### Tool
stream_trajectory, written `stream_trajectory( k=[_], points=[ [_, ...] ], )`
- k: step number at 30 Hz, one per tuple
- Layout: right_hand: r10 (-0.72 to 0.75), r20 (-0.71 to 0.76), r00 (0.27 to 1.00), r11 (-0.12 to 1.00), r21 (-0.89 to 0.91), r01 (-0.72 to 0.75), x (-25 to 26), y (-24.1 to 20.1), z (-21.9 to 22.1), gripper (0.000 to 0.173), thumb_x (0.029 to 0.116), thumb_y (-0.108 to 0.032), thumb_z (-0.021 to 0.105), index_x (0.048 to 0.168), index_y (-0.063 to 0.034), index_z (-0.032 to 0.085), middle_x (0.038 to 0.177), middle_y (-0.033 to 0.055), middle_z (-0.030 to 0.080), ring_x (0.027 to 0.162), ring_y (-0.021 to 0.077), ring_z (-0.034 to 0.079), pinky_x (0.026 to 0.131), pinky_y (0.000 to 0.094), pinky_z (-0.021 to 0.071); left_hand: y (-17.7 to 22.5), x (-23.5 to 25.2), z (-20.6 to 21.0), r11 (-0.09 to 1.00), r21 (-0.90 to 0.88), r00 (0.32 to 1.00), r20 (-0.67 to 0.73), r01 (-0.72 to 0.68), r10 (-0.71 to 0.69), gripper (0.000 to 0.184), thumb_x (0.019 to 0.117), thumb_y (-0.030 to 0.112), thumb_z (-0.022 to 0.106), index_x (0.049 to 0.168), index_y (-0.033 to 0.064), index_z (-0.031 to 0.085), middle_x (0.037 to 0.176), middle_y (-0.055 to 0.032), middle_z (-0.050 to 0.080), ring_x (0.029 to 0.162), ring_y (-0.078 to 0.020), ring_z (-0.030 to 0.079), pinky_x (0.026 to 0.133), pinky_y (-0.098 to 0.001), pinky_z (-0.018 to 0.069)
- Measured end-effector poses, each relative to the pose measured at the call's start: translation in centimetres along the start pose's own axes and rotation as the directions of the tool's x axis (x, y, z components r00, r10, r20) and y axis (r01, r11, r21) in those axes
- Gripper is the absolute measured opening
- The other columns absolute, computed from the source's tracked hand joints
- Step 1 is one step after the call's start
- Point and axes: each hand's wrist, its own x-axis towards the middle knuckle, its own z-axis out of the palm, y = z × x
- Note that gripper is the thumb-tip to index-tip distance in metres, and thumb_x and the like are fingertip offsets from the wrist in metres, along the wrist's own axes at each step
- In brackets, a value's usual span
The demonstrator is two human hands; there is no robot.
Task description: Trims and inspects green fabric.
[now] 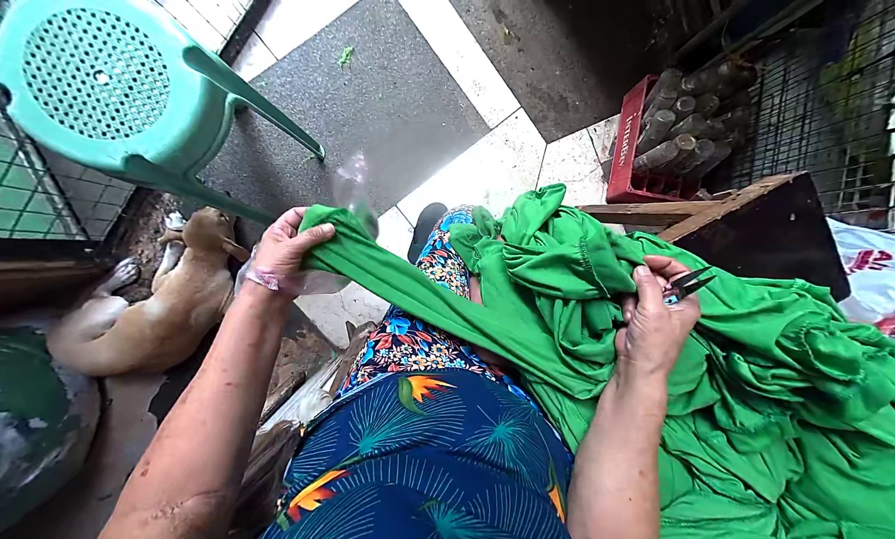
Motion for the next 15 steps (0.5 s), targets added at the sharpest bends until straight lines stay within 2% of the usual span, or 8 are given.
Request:
stream_trajectory(
  k=[2, 5, 6, 8, 9, 11, 13, 15],
  points=[
    [-0.084, 0.029, 0.996, 0.967, -0.239, 0.088, -0.2, 0.0, -0.1, 0.019, 0.0977, -0.002, 0.057, 0.117, 0.0002, 0.060, 0.096, -0.0002, 0.060, 0.078, -0.0009, 0.056, 0.069, 0.0156, 0.0475, -0.1, -1.5, 1.2, 1.000, -0.009, 0.995, 0.100, -0.020, 0.021, 0.028, 0.0917, -0.004, 0.056, 0.114, 0.0126, 0.053, 0.092, 0.0078, 0.070, 0.079, -0.0010, 0.068, 0.070, -0.0208, 0.0596],
    [-0.219, 0.064, 0.974, 0.805, -0.552, 0.217, -1.0, -0.8, 0.2, 0.029, 0.1000, -0.005, 0.057, 0.125, 0.0083, 0.058, 0.123, 0.0223, 0.063, 0.111, 0.0225, 0.063, 0.095, 0.0348, 0.0517, -0.5, -4.2, 4.9, 0.996, -0.088, 0.965, 0.259, -0.015, 0.038, 0.025, 0.0910, 0.002, 0.057, 0.111, 0.0185, 0.057, 0.094, 0.0090, 0.070, 0.081, -0.0013, 0.067, 0.071, -0.0218, 0.0588],
    [-0.294, 0.072, 0.953, 0.739, -0.615, 0.275, -1.5, -1.4, 0.5, 0.031, 0.1000, -0.006, 0.058, 0.127, 0.0087, 0.058, 0.127, 0.0258, 0.061, 0.109, 0.0274, 0.064, 0.092, 0.0374, 0.0535, -0.5, -5.0, 6.1, 0.993, -0.117, 0.948, 0.318, 0.012, 0.026, 0.023, 0.0942, 0.005, 0.056, 0.110, 0.0214, 0.061, 0.095, 0.0093, 0.071, 0.081, -0.0009, 0.067, 0.071, -0.0212, 0.0582],
    [-0.467, 0.119, 0.876, 0.670, -0.599, 0.438, -2.7, -2.5, 1.5, 0.028, 0.1003, -0.007, 0.060, 0.123, 0.0097, 0.060, 0.115, 0.0245, 0.060, 0.082, 0.0202, 0.061, 0.070, 0.0283, 0.0528, -0.3, -6.2, 8.2, 0.983, -0.166, 0.914, 0.407, 0.081, -0.007, 0.023, 0.0966, 0.004, 0.052, 0.106, 0.0216, 0.064, 0.093, 0.0082, 0.072, 0.080, -0.0012, 0.068, 0.070, -0.0210, 0.0580],
    [-0.491, 0.173, 0.854, 0.691, -0.519, 0.502, -3.6, -3.2, 2.0, 0.024, 0.1007, -0.006, 0.059, 0.118, 0.0109, 0.061, 0.106, 0.0222, 0.062, 0.075, 0.0166, 0.059, 0.066, 0.0259, 0.0518, -0.2, -6.6, 9.1, 0.976, -0.186, 0.902, 0.431, 0.117, -0.026, 0.023, 0.0964, 0.003, 0.051, 0.104, 0.0200, 0.065, 0.091, 0.0071, 0.072, 0.079, -0.0018, 0.067, 0.069, -0.0215, 0.0578],
    [-0.368, 0.363, 0.856, 0.813, -0.322, 0.486, -5.5, -4.5, 3.5, 0.020, 0.0999, -0.004, 0.058, 0.111, 0.0109, 0.062, 0.093, 0.0159, 0.066, 0.073, 0.0112, 0.062, 0.065, 0.0247, 0.0539, 0.2, -7.2, 10.5, 0.966, -0.205, 0.896, 0.441, 0.156, -0.051, 0.024, 0.0956, 0.001, 0.050, 0.101, 0.0169, 0.067, 0.090, 0.0061, 0.072, 0.078, -0.0022, 0.067, 0.069, -0.0212, 0.0572],
    [-0.144, 0.564, 0.813, 0.939, -0.182, 0.293, -6.9, -4.8, 5.4, 0.021, 0.0973, -0.007, 0.063, 0.110, 0.0087, 0.063, 0.093, 0.0130, 0.068, 0.076, 0.0111, 0.065, 0.068, 0.0269, 0.0562, 1.0, -8.0, 11.3, 0.972, -0.178, 0.901, 0.430, 0.153, -0.063, 0.024, 0.0958, 0.001, 0.048, 0.101, 0.0132, 0.068, 0.091, 0.0057, 0.072, 0.079, -0.0018, 0.067, 0.070, -0.0202, 0.0569],
    [-0.008, 0.628, 0.779, 0.978, -0.158, 0.137, -7.8, -3.9, 7.0, 0.032, 0.0919, -0.015, 0.074, 0.113, 0.0053, 0.063, 0.096, 0.0108, 0.067, 0.077, 0.0095, 0.063, 0.068, 0.0253, 0.0537, 1.4, -8.5, 11.7, 0.987, -0.121, 0.894, 0.446, 0.106, -0.042, 0.024, 0.0986, 0.006, 0.047, 0.103, 0.0098, 0.071, 0.106, 0.0047, 0.070, 0.090, -0.0022, 0.066, 0.076, -0.0208, 0.0558]
  ],
)
